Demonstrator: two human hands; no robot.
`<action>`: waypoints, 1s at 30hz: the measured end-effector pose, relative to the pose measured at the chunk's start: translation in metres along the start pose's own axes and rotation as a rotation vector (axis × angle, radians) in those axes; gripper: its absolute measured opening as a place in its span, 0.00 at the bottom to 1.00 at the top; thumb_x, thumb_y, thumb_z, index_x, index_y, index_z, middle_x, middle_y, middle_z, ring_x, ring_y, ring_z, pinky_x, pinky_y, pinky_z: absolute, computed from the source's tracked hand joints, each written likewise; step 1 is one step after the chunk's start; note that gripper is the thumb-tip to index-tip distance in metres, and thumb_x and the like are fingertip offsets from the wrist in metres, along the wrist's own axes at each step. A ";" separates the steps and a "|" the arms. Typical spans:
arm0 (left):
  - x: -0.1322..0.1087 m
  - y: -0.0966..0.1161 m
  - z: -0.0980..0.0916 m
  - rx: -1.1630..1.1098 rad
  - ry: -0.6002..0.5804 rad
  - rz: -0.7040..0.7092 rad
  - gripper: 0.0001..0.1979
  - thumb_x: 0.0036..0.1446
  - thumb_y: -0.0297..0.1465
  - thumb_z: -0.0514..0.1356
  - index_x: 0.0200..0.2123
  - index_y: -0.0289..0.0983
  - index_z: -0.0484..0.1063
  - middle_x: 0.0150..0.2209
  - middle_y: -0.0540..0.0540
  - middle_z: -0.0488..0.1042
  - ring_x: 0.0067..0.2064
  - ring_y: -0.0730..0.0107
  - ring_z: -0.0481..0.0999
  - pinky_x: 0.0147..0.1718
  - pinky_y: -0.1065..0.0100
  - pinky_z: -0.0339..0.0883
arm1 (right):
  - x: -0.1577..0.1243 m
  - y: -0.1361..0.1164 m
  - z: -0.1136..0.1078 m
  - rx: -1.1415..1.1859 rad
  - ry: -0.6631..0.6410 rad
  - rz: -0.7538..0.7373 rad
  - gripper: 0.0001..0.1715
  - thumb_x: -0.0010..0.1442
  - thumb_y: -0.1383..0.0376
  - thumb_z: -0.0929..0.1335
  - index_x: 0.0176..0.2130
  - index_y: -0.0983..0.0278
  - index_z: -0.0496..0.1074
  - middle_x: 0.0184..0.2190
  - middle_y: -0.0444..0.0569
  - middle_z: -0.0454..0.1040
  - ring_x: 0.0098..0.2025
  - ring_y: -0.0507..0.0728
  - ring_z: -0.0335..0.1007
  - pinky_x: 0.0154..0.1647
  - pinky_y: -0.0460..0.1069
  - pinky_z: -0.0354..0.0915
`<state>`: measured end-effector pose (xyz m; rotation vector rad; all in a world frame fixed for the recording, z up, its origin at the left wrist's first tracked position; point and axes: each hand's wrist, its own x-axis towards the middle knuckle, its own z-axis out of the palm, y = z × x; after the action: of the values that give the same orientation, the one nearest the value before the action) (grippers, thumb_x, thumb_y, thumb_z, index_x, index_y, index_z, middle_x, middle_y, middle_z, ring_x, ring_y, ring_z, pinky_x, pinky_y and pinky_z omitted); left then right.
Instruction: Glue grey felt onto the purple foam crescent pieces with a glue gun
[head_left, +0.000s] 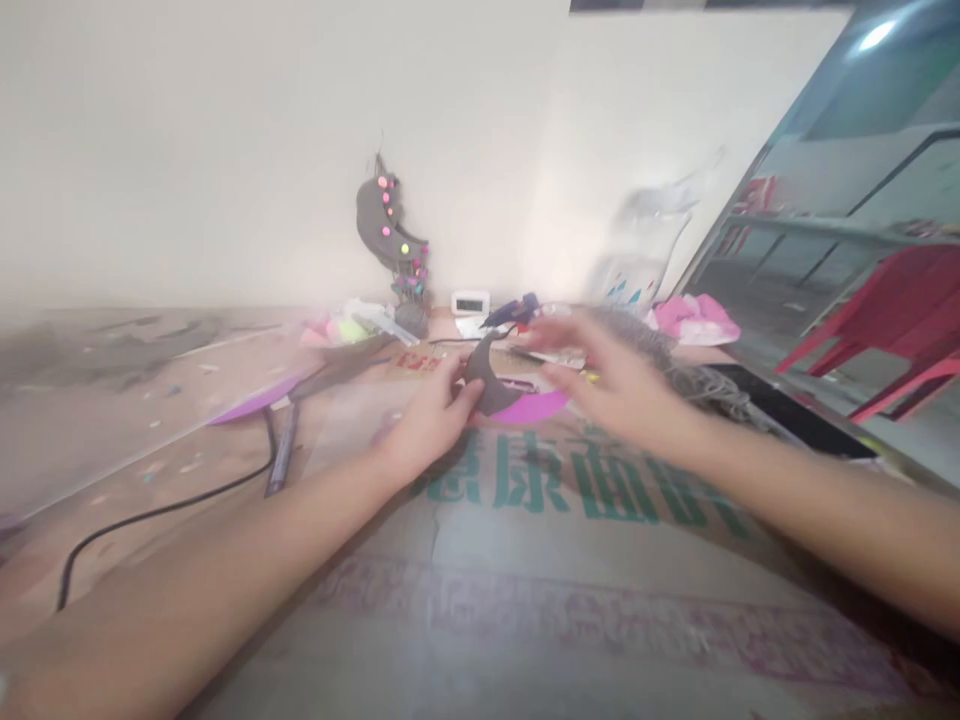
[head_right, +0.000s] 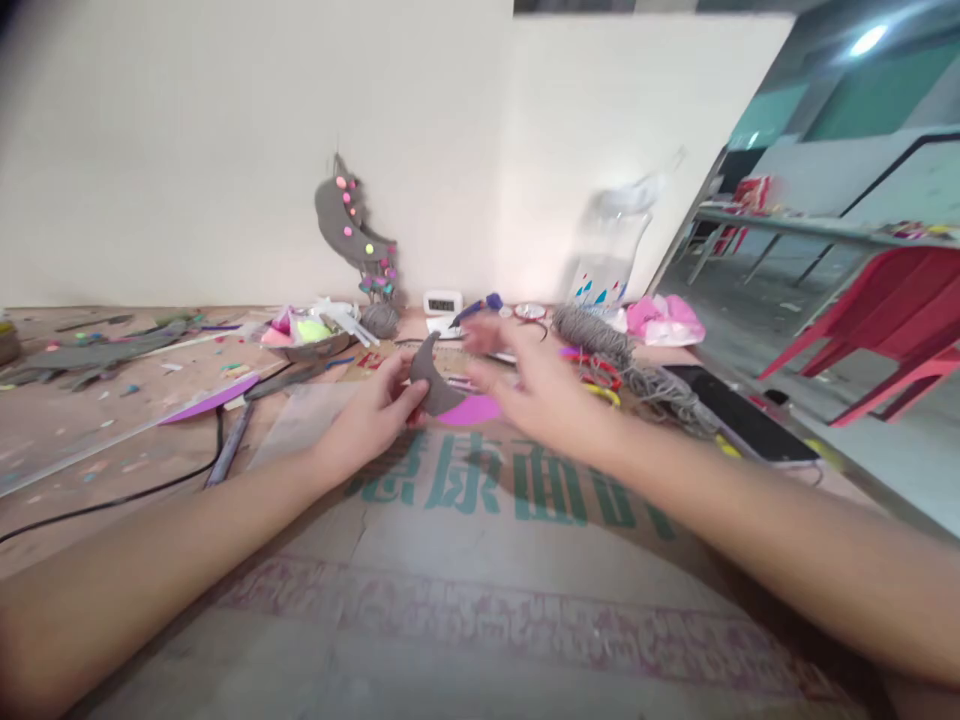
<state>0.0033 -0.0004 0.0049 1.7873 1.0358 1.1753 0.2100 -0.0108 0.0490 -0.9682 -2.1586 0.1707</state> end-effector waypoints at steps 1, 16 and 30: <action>0.000 0.000 0.000 0.020 -0.005 0.008 0.17 0.58 0.36 0.53 0.50 0.40 0.63 0.36 0.48 0.72 0.28 0.73 0.69 0.26 0.70 0.64 | -0.002 0.004 0.002 -0.005 -0.029 0.016 0.20 0.61 0.60 0.64 0.53 0.63 0.65 0.49 0.53 0.71 0.50 0.58 0.68 0.51 0.56 0.65; 0.002 0.006 -0.003 0.209 -0.011 0.033 0.15 0.60 0.40 0.49 0.26 0.37 0.61 0.24 0.53 0.60 0.28 0.73 0.62 0.28 0.70 0.56 | -0.018 0.018 0.025 0.141 -0.243 0.240 0.17 0.62 0.59 0.61 0.28 0.64 0.68 0.23 0.43 0.69 0.26 0.50 0.63 0.27 0.45 0.56; -0.001 0.009 0.002 0.115 -0.077 0.010 0.19 0.53 0.45 0.57 0.42 0.37 0.66 0.32 0.50 0.69 0.32 0.71 0.66 0.31 0.71 0.61 | -0.022 0.008 0.026 -0.236 -0.198 -0.177 0.15 0.64 0.63 0.59 0.32 0.64 0.71 0.27 0.49 0.72 0.32 0.54 0.64 0.38 0.50 0.56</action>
<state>0.0072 -0.0047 0.0118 1.9138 1.0697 1.0633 0.2060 -0.0158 0.0149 -0.9146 -2.4762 -0.0791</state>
